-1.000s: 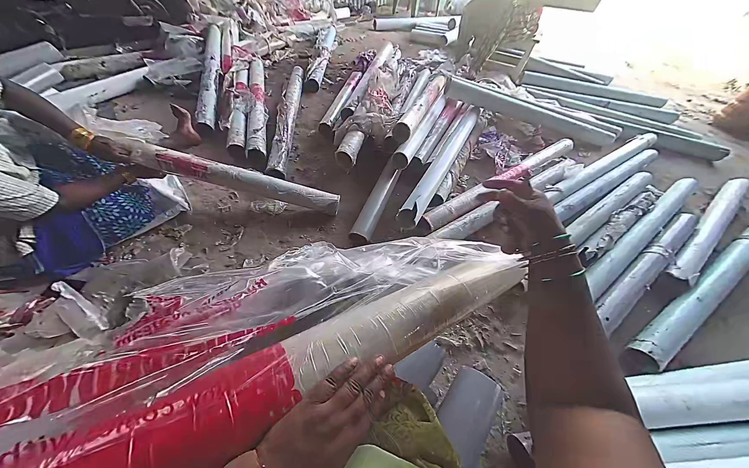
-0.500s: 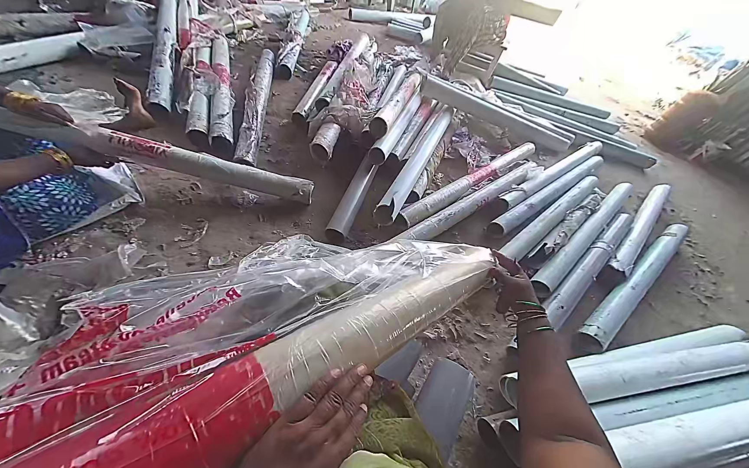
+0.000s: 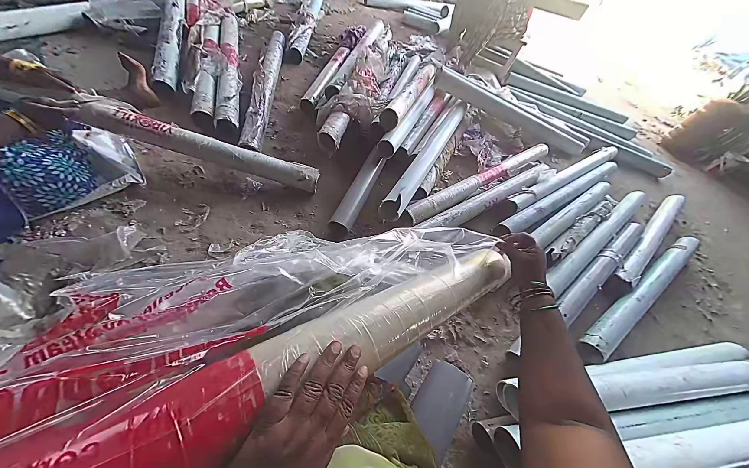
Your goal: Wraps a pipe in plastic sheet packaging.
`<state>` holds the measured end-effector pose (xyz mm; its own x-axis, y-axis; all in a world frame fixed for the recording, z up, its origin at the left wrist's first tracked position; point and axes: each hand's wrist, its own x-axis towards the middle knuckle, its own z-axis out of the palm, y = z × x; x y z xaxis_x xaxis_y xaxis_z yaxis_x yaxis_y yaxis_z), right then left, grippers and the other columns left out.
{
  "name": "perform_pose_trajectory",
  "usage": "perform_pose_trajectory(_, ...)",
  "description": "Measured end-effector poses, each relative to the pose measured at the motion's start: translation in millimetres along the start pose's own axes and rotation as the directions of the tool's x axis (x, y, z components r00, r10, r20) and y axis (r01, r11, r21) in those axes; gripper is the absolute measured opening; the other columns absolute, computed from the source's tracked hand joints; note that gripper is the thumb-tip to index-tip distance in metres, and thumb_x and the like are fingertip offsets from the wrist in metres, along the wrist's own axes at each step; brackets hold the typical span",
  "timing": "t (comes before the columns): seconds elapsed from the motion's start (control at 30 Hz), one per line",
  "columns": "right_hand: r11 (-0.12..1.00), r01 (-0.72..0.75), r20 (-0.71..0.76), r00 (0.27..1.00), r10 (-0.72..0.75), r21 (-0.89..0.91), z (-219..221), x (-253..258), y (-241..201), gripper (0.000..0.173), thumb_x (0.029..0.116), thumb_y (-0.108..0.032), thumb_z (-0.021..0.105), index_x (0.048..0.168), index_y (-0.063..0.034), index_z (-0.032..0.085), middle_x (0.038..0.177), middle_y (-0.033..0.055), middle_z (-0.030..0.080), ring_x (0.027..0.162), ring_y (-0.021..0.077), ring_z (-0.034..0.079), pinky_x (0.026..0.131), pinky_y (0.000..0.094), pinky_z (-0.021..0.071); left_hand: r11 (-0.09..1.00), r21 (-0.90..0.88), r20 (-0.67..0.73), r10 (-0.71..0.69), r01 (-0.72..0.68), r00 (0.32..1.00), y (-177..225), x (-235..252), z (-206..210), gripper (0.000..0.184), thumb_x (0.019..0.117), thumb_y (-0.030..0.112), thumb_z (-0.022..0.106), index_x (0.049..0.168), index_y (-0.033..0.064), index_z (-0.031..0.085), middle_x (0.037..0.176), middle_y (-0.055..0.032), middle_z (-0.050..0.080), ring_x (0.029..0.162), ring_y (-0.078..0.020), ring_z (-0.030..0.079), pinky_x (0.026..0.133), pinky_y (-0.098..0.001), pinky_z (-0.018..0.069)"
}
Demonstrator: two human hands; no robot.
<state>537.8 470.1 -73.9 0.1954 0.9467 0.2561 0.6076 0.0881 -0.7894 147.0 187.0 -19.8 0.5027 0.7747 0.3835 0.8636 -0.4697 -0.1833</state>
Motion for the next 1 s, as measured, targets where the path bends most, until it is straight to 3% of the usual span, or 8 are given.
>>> perform_pose_trajectory(0.13, 0.924, -0.019, 0.197, 0.975, 0.102, -0.381, 22.1, 53.3, -54.4, 0.035, 0.0955, -0.026, 0.072, 0.117, 0.0019, 0.069, 0.112, 0.0284, 0.068, 0.112, 0.0467, 0.063, 0.095, 0.0708, 0.0419, 1.0, -0.016, -0.006, 0.0, 0.0, 1.0, 5.6, -4.4, -0.5, 0.047, 0.1082, 0.037, 0.034, 0.14, 0.0135, 0.06, 0.148, -0.0029, 0.057, 0.143, -0.0223, 0.045, 0.114, -0.0415, 0.0293)
perform_pose_trajectory(0.4, 0.694, 0.217, 0.565, 0.76, 0.321, -0.687, 112.2, 91.7, -37.7, 0.045, 0.0944, -0.044, 0.07, 0.115, -0.0036, 0.071, 0.116, 0.0261, 0.069, 0.115, 0.0461, 0.063, 0.094, 0.0731, 0.0439, 1.0, 0.001, -0.04, -0.016, 0.016, 0.999, 5.2, -6.3, 7.5, 0.048, 0.1095, 0.036, 0.03, 0.139, 0.0126, 0.06, 0.148, -0.0036, 0.058, 0.141, -0.0218, 0.046, 0.114, -0.0391, 0.0296)
perform_pose_trajectory(0.53, 0.906, -0.038, 0.484, 0.836, 0.26, -0.422, 92.7, 90.3, -44.1, 0.035, 0.0933, -0.024, 0.075, 0.117, 0.0009, 0.07, 0.115, 0.0229, 0.069, 0.108, 0.0344, 0.064, 0.097, 0.0572, 0.0467, 0.998, -0.04, -0.054, -0.041, 0.039, 0.998, 0.4, -8.1, 4.3, 0.049, 0.109, 0.039, 0.032, 0.139, 0.0125, 0.06, 0.149, -0.0044, 0.057, 0.142, -0.0222, 0.046, 0.114, -0.0405, 0.0301)
perform_pose_trajectory(0.63, 0.951, -0.308, 0.28, 0.914, 0.293, 0.01, 50.4, 76.6, -61.5, 0.026, 0.0905, 0.001, 0.068, 0.116, 0.0, 0.063, 0.102, 0.01, 0.065, 0.083, 0.0121, 0.058, 0.076, 0.0322, 0.0495, 0.998, -0.049, -0.054, -0.053, 0.05, 0.997, -0.9, -6.4, 0.5, 0.049, 0.1071, 0.041, 0.035, 0.137, 0.013, 0.062, 0.148, -0.0051, 0.058, 0.141, -0.0223, 0.047, 0.114, -0.0419, 0.0317)
perform_pose_trajectory(0.73, 0.851, -0.291, 0.024, 0.95, 0.312, 0.437, 11.8, 67.1, -83.8, 0.013, 0.0956, -0.003, 0.049, 0.093, -0.0153, 0.054, 0.079, -0.0071, 0.061, 0.056, -0.0008, 0.048, 0.05, 0.0172, 0.0388, 0.996, -0.063, -0.057, -0.063, 0.059, 0.996, 0.6, -4.9, -0.7, 0.049, 0.1052, 0.043, 0.038, 0.135, 0.0132, 0.065, 0.146, -0.0052, 0.059, 0.139, -0.0224, 0.05, 0.112, -0.0423, 0.0351)
perform_pose_trajectory(0.8, 0.892, -0.198, -0.034, 0.972, 0.231, 0.406, -18.2, 52.0, -106.5, 0.013, 0.0958, -0.007, 0.053, 0.092, -0.018, 0.06, 0.077, -0.0107, 0.063, 0.054, -0.0024, 0.048, 0.048, 0.016, 0.038, 0.996, -0.072, -0.055, -0.063, 0.059, 0.996, 0.8, -4.2, -2.3, 0.049, 0.1036, 0.042, 0.042, 0.134, 0.0121, 0.065, 0.145, -0.0062, 0.06, 0.138, -0.0233, 0.052, 0.111, -0.0431, 0.0369)
perform_pose_trajectory(0.9, 0.989, -0.022, 0.196, 0.981, -0.007, 0.146, -33.0, 1.5, -141.6, 0.012, 0.1021, -0.011, 0.056, 0.11, -0.0086, 0.064, 0.083, -0.009, 0.061, 0.058, -0.0055, 0.048, 0.052, 0.0125, 0.0412, 0.994, -0.095, -0.049, -0.055, 0.05, 0.997, -0.2, -2.8, -4.6, 0.049, 0.1016, 0.042, 0.045, 0.133, 0.0101, 0.066, 0.145, -0.0077, 0.06, 0.138, -0.0248, 0.053, 0.111, -0.0441, 0.0392)
perform_pose_trajectory(1.0, 0.945, 0.32, 0.563, 0.794, -0.23, -0.066, -4.7, -60.1, -167.3, 0.026, 0.0918, -0.004, 0.066, 0.117, 0.0, 0.07, 0.111, 0.0081, 0.068, 0.08, 0.0091, 0.057, 0.069, 0.0288, 0.0482, 0.994, -0.1, -0.055, -0.04, 0.034, 0.998, -0.4, -3.9, -4.2, 0.051, 0.1012, 0.042, 0.045, 0.133, 0.0084, 0.066, 0.145, -0.0086, 0.06, 0.138, -0.0256, 0.053, 0.111, -0.045, 0.0398)
